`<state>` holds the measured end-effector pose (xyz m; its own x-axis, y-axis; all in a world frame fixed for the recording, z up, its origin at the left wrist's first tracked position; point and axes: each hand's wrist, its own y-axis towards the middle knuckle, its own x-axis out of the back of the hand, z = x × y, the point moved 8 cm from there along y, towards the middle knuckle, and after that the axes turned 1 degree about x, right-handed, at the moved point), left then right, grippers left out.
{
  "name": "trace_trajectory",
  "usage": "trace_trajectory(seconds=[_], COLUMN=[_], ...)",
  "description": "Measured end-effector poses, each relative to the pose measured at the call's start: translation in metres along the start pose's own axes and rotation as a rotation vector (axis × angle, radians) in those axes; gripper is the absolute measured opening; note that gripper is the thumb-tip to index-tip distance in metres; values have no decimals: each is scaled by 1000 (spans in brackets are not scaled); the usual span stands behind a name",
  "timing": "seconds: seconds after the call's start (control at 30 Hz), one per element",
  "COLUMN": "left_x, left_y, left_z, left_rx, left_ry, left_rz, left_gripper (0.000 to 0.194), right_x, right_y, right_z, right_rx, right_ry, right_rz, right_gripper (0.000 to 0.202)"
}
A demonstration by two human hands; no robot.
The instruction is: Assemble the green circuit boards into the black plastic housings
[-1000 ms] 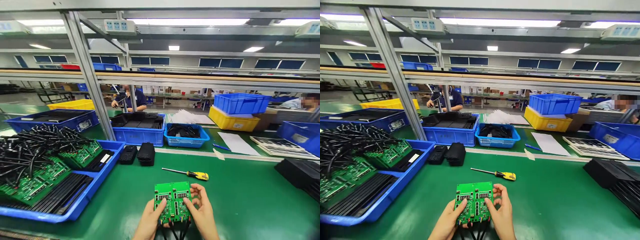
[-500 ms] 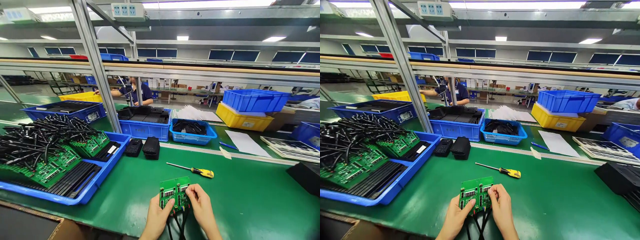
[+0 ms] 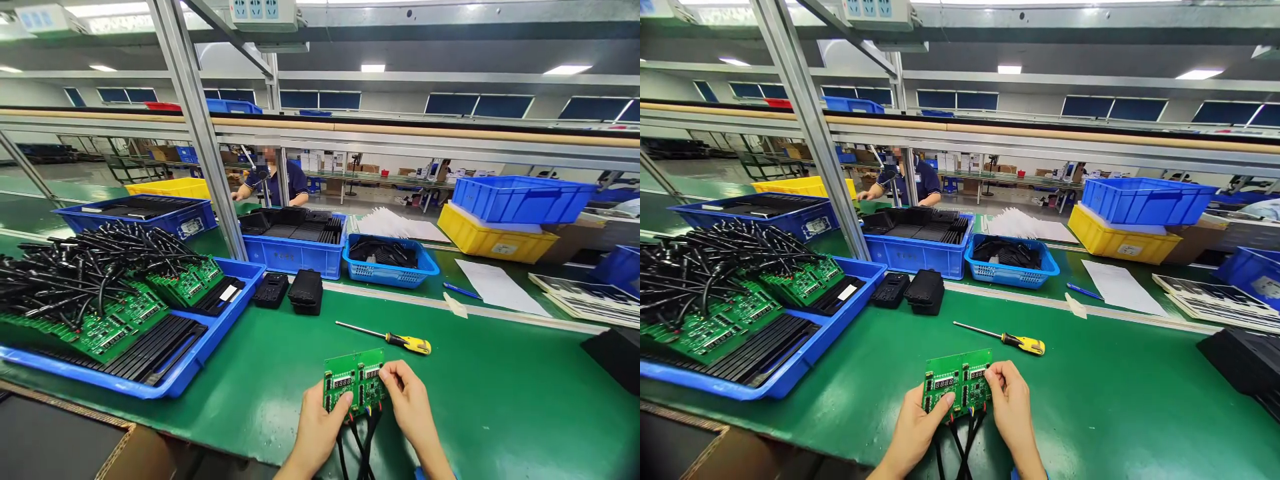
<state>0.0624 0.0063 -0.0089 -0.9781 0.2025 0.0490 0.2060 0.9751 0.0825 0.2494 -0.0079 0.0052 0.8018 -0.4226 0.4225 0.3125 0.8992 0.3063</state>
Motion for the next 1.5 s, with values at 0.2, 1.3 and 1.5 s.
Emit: trace_trajectory(seconds=[0.2,1.3,1.5], left_x=[-2,-10,-9], left_y=[4,24,22], left_z=[21,43,44], left_rx=[106,120,127], left_ry=[-116,-94,-108], left_rz=[-41,-15,19], left_gripper=[40,41,42], right_x=[-20,54,166], right_y=[-27,115,181], right_z=[30,23,-117], right_rx=[188,57,-471], right_ry=[-66,-100,-445], right_rz=[25,80,-338], right_gripper=[26,17,18])
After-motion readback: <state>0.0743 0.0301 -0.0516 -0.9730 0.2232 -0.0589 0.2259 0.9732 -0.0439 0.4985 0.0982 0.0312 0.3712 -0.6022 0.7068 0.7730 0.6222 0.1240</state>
